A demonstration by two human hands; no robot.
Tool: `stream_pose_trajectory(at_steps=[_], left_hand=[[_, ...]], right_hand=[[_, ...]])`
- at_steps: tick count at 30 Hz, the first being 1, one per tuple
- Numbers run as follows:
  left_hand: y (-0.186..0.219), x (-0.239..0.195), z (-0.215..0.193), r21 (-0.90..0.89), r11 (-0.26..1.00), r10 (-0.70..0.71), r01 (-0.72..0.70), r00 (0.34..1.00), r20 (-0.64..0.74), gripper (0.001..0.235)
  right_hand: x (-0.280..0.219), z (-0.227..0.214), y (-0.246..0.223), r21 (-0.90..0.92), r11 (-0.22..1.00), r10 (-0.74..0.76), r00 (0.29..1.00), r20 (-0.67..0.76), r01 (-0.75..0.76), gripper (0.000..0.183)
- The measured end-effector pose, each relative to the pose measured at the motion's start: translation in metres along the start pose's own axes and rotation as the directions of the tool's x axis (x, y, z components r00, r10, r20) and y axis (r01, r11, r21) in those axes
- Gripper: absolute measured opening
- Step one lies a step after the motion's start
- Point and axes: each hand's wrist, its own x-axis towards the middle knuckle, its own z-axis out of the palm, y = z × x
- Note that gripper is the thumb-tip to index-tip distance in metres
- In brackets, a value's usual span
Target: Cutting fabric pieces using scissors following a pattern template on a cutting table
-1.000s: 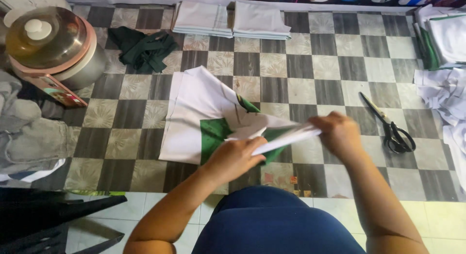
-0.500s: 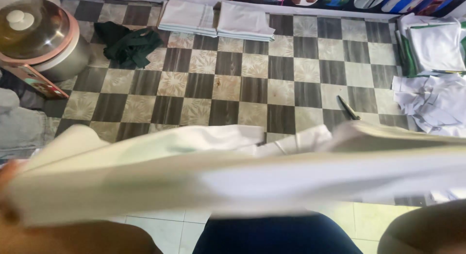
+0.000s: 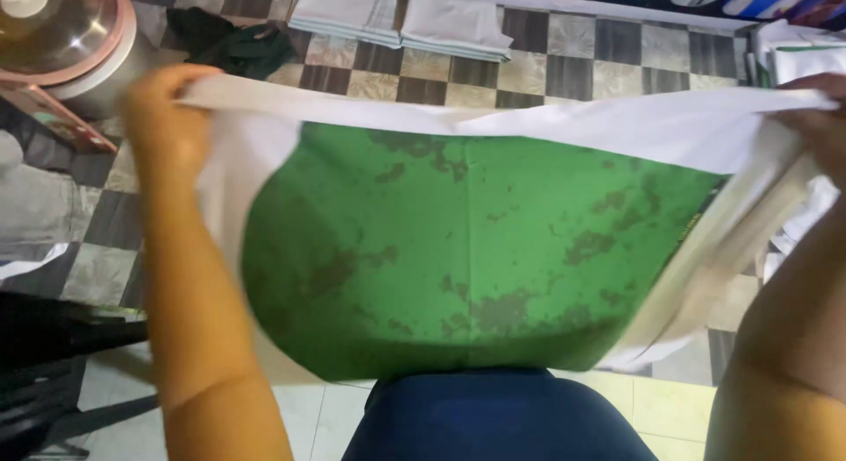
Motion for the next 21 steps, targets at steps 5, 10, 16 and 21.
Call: stream_pose_trajectory(at_steps=[5, 10, 16, 21], left_hand=[[-0.057, -0.002, 0.085, 0.283, 0.935, -0.252, 0.213, 0.961, 0.110, 0.024], [-0.129, -0.005, 0.166, 0.243, 0.884, -0.406, 0.399, 0.914, -0.023, 0.032], [-0.116, -0.043, 0.215, -0.114, 0.885, -0.461, 0.452, 0.883, -0.084, 0.084], [-0.058, -0.146, 0.187, 0.253, 0.914, -0.360, 0.316, 0.920, 0.153, 0.055]], right_hand=[[0.016, 0.098, -0.099, -0.298, 0.947, 0.157, 0.982, 0.103, -0.120, 0.048], [0.054, 0.154, -0.049, -0.357, 0.932, 0.118, 0.986, 0.120, -0.069, 0.029], [0.058, 0.224, -0.005, -0.387, 0.915, -0.184, 0.971, -0.149, 0.114, 0.029], [-0.022, 0.267, 0.005, -0.407, 0.821, -0.432, 0.902, 0.012, 0.399, 0.044]])
